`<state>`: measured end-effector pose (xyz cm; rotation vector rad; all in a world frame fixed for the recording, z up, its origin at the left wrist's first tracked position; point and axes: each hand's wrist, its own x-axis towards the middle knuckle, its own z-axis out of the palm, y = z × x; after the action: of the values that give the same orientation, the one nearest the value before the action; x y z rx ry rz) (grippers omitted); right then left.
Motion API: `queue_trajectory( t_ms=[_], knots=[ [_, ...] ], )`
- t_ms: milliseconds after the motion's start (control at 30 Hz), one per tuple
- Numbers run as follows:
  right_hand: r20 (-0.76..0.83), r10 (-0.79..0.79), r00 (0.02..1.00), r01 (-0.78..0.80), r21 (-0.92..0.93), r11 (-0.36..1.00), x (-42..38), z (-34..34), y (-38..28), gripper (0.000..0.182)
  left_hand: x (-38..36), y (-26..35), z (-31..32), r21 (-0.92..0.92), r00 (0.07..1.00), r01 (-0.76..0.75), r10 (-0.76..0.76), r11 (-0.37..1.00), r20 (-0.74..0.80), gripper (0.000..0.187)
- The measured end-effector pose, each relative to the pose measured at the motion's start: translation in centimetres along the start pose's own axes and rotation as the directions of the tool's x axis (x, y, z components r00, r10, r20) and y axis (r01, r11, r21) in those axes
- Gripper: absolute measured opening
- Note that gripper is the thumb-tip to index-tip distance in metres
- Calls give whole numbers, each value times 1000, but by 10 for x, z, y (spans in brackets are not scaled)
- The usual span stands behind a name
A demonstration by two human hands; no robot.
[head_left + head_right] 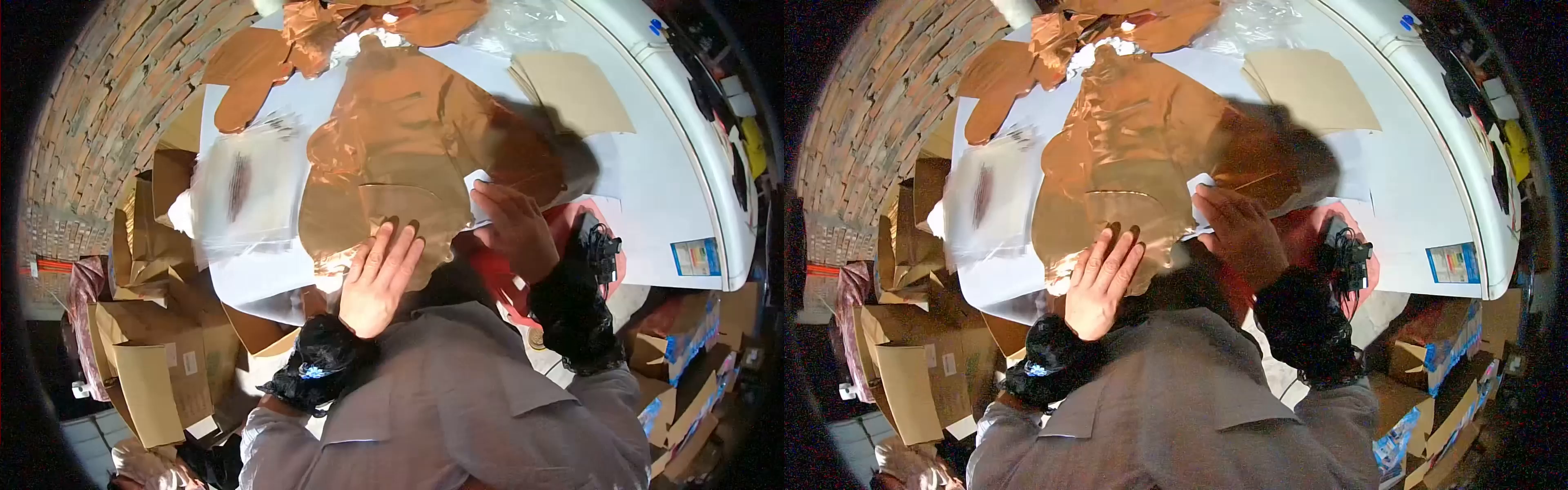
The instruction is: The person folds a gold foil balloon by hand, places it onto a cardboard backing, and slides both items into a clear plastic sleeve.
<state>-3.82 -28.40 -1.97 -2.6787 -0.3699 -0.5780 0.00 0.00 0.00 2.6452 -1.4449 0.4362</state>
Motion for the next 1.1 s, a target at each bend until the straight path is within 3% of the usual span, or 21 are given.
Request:
queue_trajectory(
  t_ms=[1100],
  knots=[
    [11, 12, 1000, -12, 38, 999, 5, -7, -1, 63, 11, 9, 3, -94, 999, 48, -49, 994, -6, 55]
  ],
)
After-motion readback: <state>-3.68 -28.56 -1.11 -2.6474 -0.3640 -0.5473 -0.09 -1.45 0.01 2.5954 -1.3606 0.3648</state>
